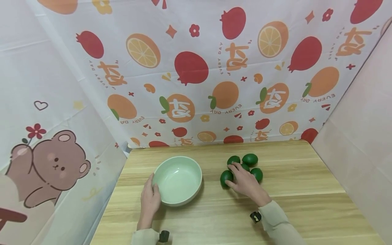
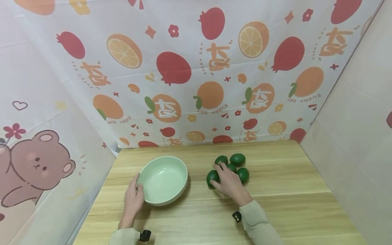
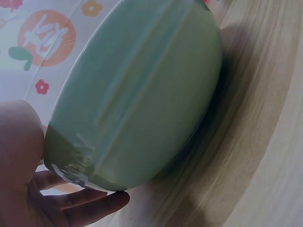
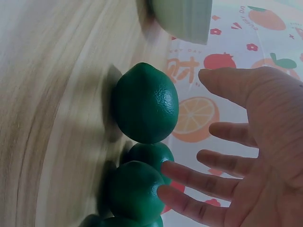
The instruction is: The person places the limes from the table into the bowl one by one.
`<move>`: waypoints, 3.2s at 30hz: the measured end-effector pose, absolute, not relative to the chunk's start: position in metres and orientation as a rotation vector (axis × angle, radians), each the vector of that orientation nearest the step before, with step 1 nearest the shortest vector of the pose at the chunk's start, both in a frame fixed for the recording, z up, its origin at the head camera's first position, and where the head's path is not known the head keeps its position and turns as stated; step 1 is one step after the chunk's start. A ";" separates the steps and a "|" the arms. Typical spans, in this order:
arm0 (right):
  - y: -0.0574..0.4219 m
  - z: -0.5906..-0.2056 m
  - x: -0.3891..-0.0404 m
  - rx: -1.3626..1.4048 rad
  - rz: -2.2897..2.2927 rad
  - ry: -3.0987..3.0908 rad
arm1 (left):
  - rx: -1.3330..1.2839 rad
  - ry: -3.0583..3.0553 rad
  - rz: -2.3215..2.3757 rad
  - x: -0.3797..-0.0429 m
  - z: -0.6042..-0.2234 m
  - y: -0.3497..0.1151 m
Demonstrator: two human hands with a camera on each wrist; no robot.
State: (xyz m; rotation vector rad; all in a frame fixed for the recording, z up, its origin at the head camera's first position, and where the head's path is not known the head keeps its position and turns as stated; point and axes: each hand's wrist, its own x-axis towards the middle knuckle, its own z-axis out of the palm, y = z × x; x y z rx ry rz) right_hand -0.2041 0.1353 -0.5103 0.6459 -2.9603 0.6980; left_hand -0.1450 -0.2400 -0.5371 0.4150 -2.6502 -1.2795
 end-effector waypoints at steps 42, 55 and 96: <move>0.126 -0.539 -0.208 0.650 0.692 -2.982 | 0.440 -2.611 -1.427 -0.148 -0.539 -0.240; 0.107 -0.548 -0.210 0.730 0.655 -2.951 | 0.538 -2.557 -1.404 -0.134 -0.546 -0.252; 0.122 -0.510 -0.228 0.688 0.769 -2.850 | 0.523 -2.554 -1.603 -0.140 -0.538 -0.249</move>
